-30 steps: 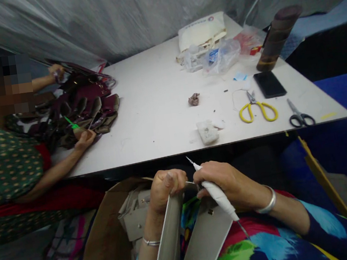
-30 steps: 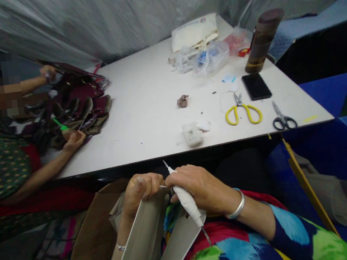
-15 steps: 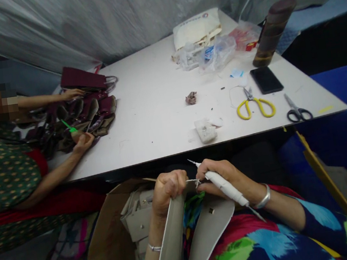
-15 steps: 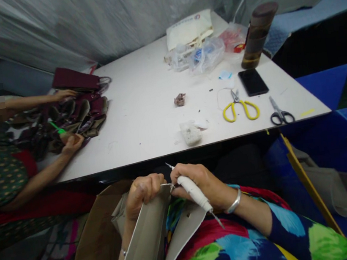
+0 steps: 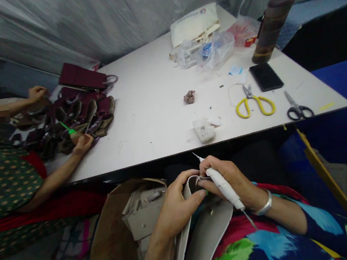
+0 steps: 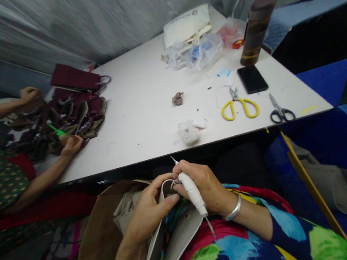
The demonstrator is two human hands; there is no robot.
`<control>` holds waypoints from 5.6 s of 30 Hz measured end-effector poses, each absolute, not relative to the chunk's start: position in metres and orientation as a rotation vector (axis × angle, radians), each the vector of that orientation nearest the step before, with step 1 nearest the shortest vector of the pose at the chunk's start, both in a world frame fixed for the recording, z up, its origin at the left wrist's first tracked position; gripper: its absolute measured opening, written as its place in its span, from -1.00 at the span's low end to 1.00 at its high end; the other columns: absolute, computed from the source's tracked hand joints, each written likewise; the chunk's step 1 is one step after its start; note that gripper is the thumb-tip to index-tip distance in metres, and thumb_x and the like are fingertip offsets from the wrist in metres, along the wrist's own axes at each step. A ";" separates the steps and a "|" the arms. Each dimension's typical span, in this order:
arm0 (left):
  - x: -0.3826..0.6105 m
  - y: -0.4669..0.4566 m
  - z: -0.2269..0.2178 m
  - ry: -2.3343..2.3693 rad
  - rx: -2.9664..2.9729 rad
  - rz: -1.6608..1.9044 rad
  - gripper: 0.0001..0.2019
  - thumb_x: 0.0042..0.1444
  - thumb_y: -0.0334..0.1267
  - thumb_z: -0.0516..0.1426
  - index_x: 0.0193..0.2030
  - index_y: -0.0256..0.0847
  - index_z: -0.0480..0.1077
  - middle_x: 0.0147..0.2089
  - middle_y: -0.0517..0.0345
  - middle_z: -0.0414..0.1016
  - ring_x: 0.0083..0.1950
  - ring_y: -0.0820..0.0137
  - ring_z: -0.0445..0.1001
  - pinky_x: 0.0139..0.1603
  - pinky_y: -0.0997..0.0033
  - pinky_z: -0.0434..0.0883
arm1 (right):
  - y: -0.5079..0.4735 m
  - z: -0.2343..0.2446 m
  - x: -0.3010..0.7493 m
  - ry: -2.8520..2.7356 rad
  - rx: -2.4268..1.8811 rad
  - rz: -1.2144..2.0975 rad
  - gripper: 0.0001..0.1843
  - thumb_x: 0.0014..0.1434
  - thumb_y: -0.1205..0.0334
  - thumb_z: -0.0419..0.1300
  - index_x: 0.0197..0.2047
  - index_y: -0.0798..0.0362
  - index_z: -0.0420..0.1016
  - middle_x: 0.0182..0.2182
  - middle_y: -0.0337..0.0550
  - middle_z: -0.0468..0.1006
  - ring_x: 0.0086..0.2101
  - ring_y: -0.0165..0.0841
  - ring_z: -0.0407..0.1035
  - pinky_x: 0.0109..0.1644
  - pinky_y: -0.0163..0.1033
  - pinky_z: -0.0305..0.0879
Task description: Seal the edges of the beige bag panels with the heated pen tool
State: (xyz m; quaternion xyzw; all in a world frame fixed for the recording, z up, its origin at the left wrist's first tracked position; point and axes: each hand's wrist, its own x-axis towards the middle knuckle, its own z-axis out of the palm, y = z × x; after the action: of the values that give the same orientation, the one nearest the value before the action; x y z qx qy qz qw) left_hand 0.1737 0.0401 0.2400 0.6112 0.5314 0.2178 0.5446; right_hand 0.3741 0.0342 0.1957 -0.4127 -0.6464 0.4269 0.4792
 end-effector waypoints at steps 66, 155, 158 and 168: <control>0.212 0.089 0.191 1.371 1.164 0.493 -0.73 0.03 -0.08 0.30 -0.28 -0.27 0.52 -0.42 0.19 0.43 -0.38 0.39 0.33 -0.32 0.42 0.27 | 0.081 0.165 0.413 -1.197 -1.121 1.333 -0.68 0.42 -0.04 0.26 -0.22 0.06 0.55 -0.46 -0.20 0.56 -0.44 -0.33 0.44 -0.36 -0.30 0.35; 0.176 0.096 0.166 1.066 0.583 0.595 -0.52 -0.18 -0.01 0.53 -0.30 -0.30 0.50 -0.42 0.18 0.47 -0.42 0.47 0.35 -0.37 0.50 0.27 | 0.104 0.168 0.393 -1.320 -1.034 1.433 -0.81 0.35 0.17 0.29 -0.29 0.07 0.55 -0.45 -0.23 0.50 -0.43 -0.38 0.37 -0.35 -0.30 0.26; 0.178 0.095 0.169 1.075 0.586 0.605 -0.51 -0.18 -0.01 0.53 -0.29 -0.30 0.49 -0.41 0.18 0.46 -0.42 0.47 0.34 -0.37 0.49 0.27 | 0.104 0.166 0.392 -1.307 -1.044 1.429 -0.81 0.35 0.15 0.29 -0.28 0.07 0.55 -0.44 -0.24 0.49 -0.44 -0.38 0.35 -0.35 -0.30 0.26; 0.190 0.085 0.175 1.159 0.493 0.721 -0.49 -0.20 -0.02 0.52 -0.26 -0.28 0.45 -0.44 0.24 0.42 -0.44 0.48 0.32 -0.38 0.50 0.27 | 0.108 0.155 0.393 -1.345 -0.948 1.396 -0.77 0.39 0.06 0.32 -0.20 0.05 0.58 -0.33 -0.19 0.57 -0.32 -0.32 0.45 -0.20 -0.26 0.37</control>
State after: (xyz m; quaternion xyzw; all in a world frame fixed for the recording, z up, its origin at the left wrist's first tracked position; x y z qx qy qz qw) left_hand 0.1897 0.0848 0.1755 0.2254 0.5300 0.3296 0.7481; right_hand 0.3934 0.1080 0.1552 -0.3870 -0.5496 0.5704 0.4721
